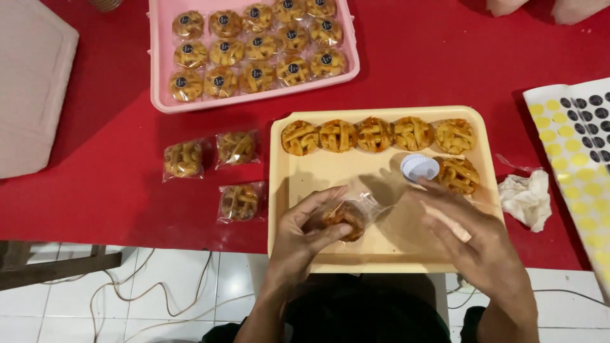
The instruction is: The person packages small pies into individual plastic bags and seals them.
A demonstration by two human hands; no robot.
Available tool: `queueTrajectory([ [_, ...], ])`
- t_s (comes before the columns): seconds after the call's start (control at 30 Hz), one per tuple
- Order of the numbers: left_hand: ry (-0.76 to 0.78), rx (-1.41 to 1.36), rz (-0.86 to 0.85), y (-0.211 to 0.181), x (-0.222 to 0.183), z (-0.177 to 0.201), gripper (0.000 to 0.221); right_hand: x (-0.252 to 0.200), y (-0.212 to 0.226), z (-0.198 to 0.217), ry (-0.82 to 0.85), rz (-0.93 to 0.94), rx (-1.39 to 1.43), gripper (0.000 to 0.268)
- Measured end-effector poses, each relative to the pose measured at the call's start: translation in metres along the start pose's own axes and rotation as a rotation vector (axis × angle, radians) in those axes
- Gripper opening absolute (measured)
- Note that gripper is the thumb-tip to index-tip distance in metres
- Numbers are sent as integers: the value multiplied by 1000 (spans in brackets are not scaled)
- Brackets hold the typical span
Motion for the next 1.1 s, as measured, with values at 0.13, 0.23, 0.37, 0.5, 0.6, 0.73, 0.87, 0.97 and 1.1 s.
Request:
queueTrajectory([
  [0.13, 43, 61, -126, 10, 2, -4, 57, -18, -15, 39, -440, -51, -29, 24],
  [0.23, 45, 42, -106, 15, 1, -9, 59, -32, -43, 58, -484, -3, -308, 22],
  [0.37, 26, 91, -80, 11, -1, -16, 50, -54, -137, 77, -562, -443, -590, 49],
  [0.5, 16, 111, -126, 18, 1, -18, 44, -63, -158, 74, -702, -195, -660, 33],
  [0.6, 20, 132, -108, 21, 1, -20, 46, -65, -171, 81, -763, -150, -434, 26],
  [0.73, 25, 100, -133, 20, 0, -23, 43, -68, -181, 82, -772, -167, -281, 23],
  [0.87, 12, 108, -135, 23, 1, -22, 43, -59, -134, 85, -653, -413, -303, 32],
  [0.97, 61, 112, -173, 28, -1, -24, 41, -63, -102, 82, -641, -504, -424, 41],
  [1.1, 128, 265, -305, 26, -5, -36, 44, -64, -38, 63, -669, -96, -403, 15],
])
Point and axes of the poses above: each hand's wrist, its own x-axis towards the middle knuckle, its own z-axis out of the back of the hand, y = z × x, the point moved 7 cm from there along x, towards the middle knuckle, and after that the axes turned 12 degrees about -z, right-handed, at the moved point
